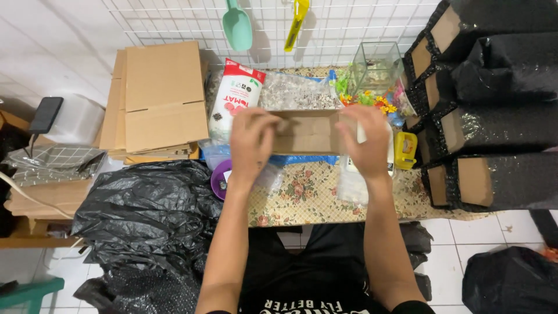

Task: Assembling a small cardboard box, placing an item inside, and wrapping it in a black plastic bag for shipping.

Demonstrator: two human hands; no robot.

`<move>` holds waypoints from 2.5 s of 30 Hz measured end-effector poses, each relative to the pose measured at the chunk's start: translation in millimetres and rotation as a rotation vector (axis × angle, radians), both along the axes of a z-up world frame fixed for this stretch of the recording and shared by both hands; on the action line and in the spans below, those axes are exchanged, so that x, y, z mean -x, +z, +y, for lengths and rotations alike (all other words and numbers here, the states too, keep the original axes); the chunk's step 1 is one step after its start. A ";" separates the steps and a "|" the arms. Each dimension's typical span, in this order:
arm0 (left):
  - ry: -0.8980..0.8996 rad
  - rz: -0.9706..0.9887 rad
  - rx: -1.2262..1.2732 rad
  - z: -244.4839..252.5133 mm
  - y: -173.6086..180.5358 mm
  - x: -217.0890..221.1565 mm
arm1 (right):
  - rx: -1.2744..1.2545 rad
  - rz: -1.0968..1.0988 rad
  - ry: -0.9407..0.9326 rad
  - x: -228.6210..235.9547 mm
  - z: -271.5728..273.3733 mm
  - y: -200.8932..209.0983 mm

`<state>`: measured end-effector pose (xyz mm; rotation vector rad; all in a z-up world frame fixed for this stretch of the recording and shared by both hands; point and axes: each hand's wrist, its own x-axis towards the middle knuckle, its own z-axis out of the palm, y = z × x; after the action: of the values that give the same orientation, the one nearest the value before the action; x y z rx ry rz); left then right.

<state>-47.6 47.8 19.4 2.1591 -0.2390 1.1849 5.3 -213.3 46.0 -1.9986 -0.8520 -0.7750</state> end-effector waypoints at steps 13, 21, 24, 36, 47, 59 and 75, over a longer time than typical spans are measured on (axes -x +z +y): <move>-0.095 0.597 -0.427 -20.3 49.3 8.3 | 0.731 0.414 -0.057 19.5 41.7 39.3; -0.060 0.811 -0.498 -19.1 51.0 -14.4 | 0.814 0.447 -0.021 -4.8 47.0 33.0; -0.060 0.845 -0.489 -15.5 43.3 -25.0 | 0.746 0.353 -0.021 -16.5 47.0 21.0; -0.125 0.707 -0.339 -15.0 43.2 -5.7 | 0.465 0.348 -0.008 -74.2 65.9 -5.9; -0.287 0.416 -0.617 -11.0 -21.0 -12.9 | 0.526 0.408 -0.050 -115.5 78.0 -32.1; -0.330 0.519 -0.807 -24.7 -21.1 2.4 | 0.600 0.169 -0.209 -101.6 70.1 -48.8; 0.027 -0.004 -0.747 -20.5 -74.7 -36.8 | -0.140 0.630 -0.172 24.3 11.4 3.5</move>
<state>-10.7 27.4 -55.3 2.7916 -0.7543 1.2393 -19.0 -202.0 49.5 -2.0265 -0.2542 -0.2468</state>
